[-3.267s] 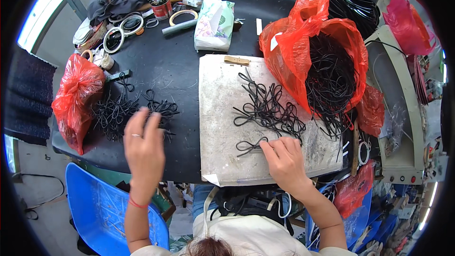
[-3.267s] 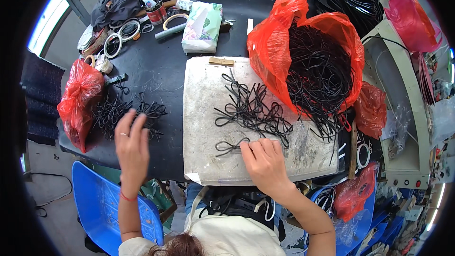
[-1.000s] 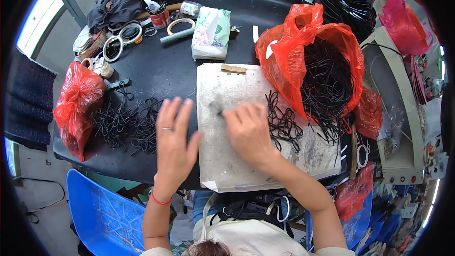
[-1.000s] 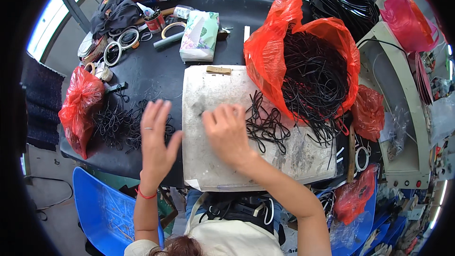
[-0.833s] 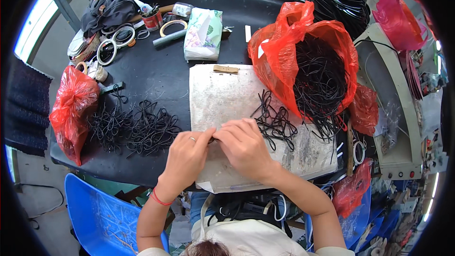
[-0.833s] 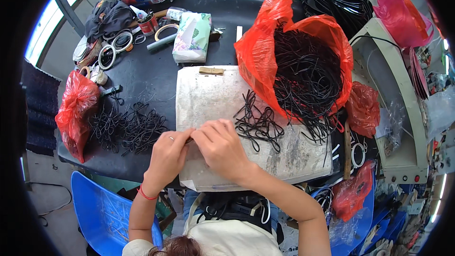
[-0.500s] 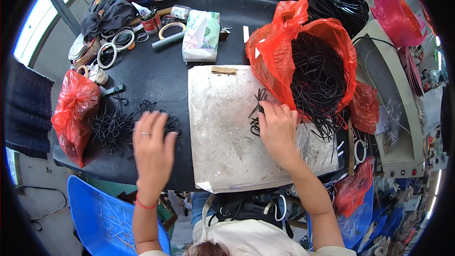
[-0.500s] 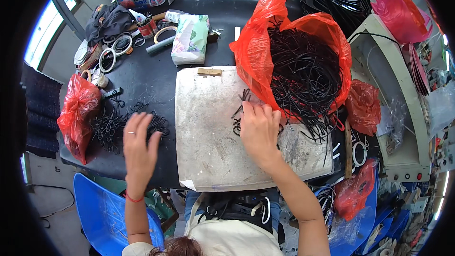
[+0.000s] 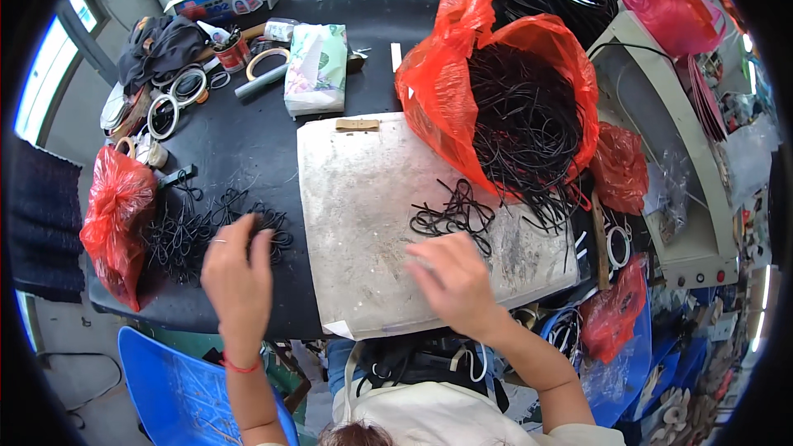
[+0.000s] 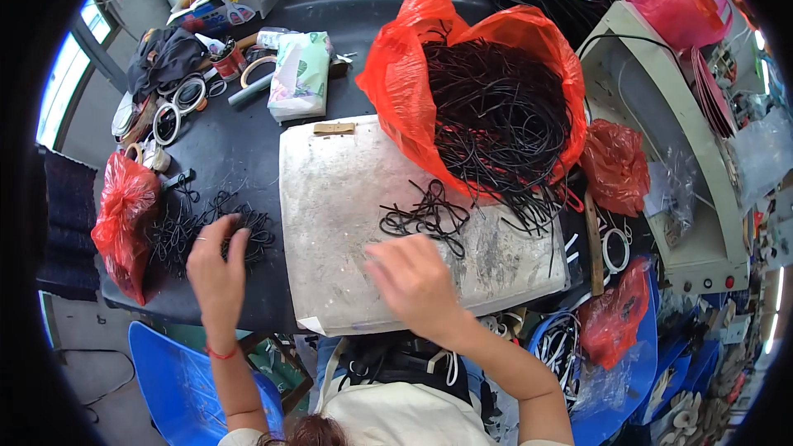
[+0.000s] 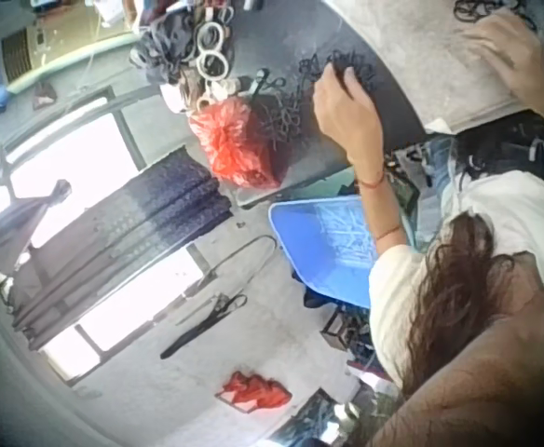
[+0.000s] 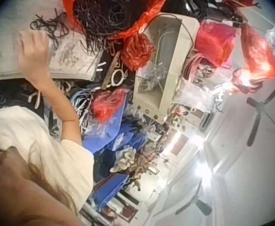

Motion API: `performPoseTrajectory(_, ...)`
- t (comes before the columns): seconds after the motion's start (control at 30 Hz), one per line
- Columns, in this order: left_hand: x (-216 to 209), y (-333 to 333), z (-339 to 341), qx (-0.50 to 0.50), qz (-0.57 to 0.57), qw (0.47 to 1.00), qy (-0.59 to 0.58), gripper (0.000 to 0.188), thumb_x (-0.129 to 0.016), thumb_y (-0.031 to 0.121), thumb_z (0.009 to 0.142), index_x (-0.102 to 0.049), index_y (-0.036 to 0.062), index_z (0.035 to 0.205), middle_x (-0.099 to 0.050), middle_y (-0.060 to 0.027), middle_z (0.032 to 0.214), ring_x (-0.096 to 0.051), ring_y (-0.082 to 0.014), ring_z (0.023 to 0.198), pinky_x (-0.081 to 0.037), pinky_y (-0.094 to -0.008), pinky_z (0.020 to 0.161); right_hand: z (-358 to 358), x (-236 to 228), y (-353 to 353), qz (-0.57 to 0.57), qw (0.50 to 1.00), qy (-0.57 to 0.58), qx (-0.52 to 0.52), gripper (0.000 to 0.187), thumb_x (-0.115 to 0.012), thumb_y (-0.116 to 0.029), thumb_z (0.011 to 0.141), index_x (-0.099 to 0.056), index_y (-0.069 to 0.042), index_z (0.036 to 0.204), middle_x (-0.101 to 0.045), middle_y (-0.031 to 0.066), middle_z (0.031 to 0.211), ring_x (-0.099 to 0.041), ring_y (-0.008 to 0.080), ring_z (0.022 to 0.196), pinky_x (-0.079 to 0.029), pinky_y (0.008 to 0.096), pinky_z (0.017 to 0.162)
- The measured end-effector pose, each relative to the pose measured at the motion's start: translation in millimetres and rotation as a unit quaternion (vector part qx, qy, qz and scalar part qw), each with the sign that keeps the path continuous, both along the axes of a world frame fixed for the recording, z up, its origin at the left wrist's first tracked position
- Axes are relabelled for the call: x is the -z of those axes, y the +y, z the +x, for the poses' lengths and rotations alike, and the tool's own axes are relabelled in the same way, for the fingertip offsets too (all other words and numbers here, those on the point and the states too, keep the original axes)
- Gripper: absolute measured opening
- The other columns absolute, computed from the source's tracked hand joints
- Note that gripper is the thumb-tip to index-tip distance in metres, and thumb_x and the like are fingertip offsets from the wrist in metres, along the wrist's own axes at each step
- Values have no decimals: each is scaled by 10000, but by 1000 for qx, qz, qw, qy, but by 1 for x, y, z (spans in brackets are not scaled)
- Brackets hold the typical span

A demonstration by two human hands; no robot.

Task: The person sits on the floor and sorts black cords by hand. They pick up individual cords from a red plastic bag, untangle them, and place them into a pile on a white cutting board.

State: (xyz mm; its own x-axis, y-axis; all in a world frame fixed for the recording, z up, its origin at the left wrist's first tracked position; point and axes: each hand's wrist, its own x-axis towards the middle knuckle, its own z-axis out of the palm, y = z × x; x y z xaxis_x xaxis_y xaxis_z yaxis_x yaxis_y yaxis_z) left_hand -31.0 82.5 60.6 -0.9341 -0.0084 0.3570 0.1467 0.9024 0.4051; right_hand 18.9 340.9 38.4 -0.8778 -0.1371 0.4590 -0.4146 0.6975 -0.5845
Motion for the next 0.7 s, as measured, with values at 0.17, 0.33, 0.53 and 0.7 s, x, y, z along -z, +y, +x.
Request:
performPoseTrajectory(0.17, 5, 28, 7, 132, 36, 990, 21, 228, -647, -1, 800, -662, 36, 1025, -628, -124, 1048, -578, -310, 997, -463, -400, 879, 11, 14, 53, 67, 987, -10, 148, 232, -684, -70, 805, -639, -39, 1030, -583, 100, 880, -538, 289, 842, -441, 384, 739)
performPoseTrajectory(0.33, 27, 114, 9, 398, 47, 916, 25, 396, -595, -59, 716, -640, 39, 1097, -591, -107, 1076, -530, -310, 1057, -441, -402, 893, 25, 22, 58, 149, 975, -30, 164, 289, -690, -84, 804, -641, -38, 1086, -561, 96, 906, -521, 286, 859, -426, 384, 736)
performPoseTrajectory(0.53, 43, 124, 12, 434, -5, 901, 0, 312, -659, 59, 739, -618, 54, 1048, -554, -99, 1112, -493, -308, 1109, -400, -418, 912, 41, 23, 51, 108, 978, -12, 178, 191, -681, -54, 782, -660, -38, 971, -573, 82, 826, -540, 277, 795, -434, 391, 717)
performPoseTrajectory(0.7, 41, 110, 33, 432, 22, 901, -10, 272, -676, 78, 770, -595, 47, 1028, -560, -100, 1090, -529, -304, 1049, -413, -399, 891, 37, 20, 37, 63, 988, -14, 138, 139, -672, 11, 779, -655, -13, 915, -606, 114, 805, -554, 292, 750, -454, 378, 671)
